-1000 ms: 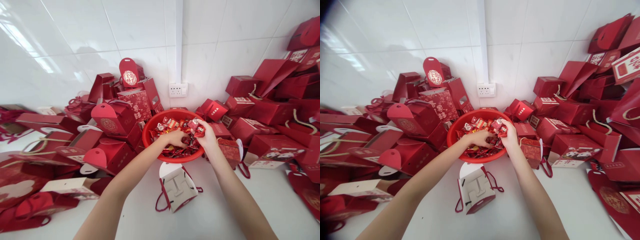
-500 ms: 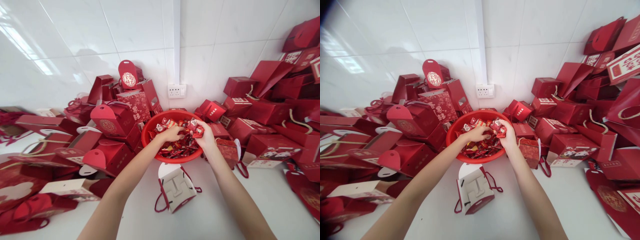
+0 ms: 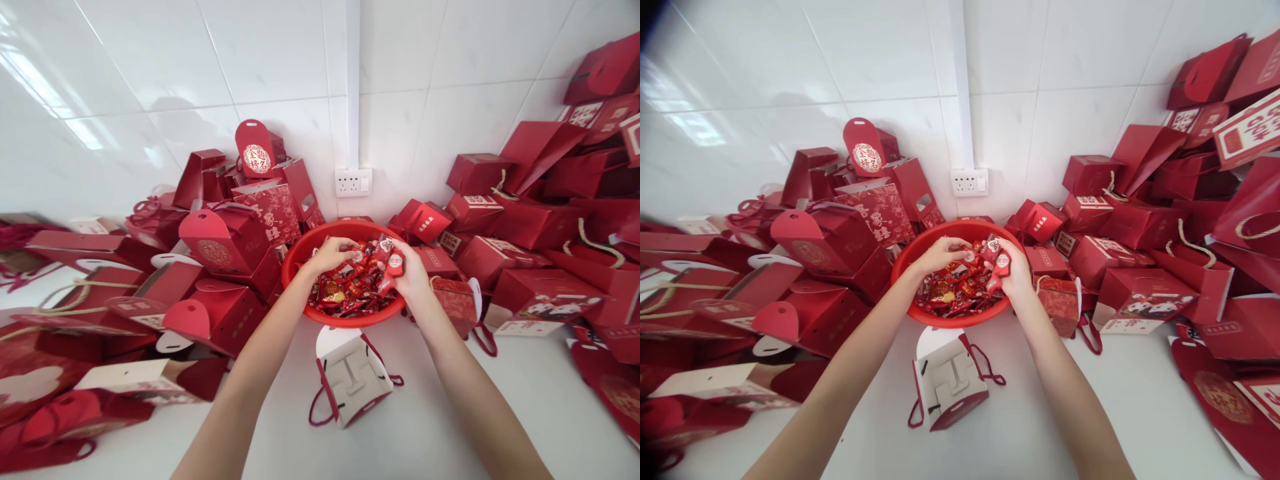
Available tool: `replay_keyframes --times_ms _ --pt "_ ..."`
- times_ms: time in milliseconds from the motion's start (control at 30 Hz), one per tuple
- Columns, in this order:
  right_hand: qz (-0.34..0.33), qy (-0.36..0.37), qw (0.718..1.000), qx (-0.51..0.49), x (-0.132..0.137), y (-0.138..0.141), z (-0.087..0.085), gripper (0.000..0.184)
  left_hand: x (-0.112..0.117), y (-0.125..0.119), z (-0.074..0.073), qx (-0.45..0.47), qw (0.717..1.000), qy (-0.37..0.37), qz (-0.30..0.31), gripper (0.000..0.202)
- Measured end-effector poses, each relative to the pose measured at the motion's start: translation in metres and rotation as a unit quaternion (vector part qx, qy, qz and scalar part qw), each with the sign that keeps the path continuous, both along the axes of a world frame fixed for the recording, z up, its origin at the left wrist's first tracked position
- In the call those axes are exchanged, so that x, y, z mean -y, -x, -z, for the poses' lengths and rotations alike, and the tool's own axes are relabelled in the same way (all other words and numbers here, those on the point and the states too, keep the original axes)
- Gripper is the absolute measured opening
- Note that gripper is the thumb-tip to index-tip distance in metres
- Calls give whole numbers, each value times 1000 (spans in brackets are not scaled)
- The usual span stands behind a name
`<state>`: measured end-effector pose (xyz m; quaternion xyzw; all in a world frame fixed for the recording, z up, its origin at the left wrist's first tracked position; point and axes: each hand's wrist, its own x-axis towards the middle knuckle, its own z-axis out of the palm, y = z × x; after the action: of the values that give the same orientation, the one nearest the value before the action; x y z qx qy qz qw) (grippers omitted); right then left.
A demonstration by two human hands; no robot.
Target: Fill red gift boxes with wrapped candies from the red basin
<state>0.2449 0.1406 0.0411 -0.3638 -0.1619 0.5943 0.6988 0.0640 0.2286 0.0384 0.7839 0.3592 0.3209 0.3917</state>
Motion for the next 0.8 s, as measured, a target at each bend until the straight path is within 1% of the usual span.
replay_keyframes --times_ms 100,267,400,467,567,633,700,800 --pt "3 -6 1000 12 0 2 0 5 1 0 -2 31 999 5 2 31" --pt "13 -19 999 39 1 3 -1 12 5 -1 -4 58 998 6 5 43" --pt "31 -35 997 69 1 4 0 18 9 -5 -5 49 999 -7 10 40" --pt "42 -44 994 88 1 5 2 20 9 -6 -6 37 999 -25 -3 35" --pt "62 -58 989 119 0 8 6 21 9 -4 -7 6 998 -56 -40 28" --pt "76 -69 986 135 -2 9 9 21 10 -3 -8 -33 996 -69 -49 24" --pt "90 -80 982 143 -4 9 11 20 12 -3 -9 -87 993 -74 -33 23" --pt "110 -88 980 142 -7 7 15 19 19 -9 -10 -176 981 -85 18 23"
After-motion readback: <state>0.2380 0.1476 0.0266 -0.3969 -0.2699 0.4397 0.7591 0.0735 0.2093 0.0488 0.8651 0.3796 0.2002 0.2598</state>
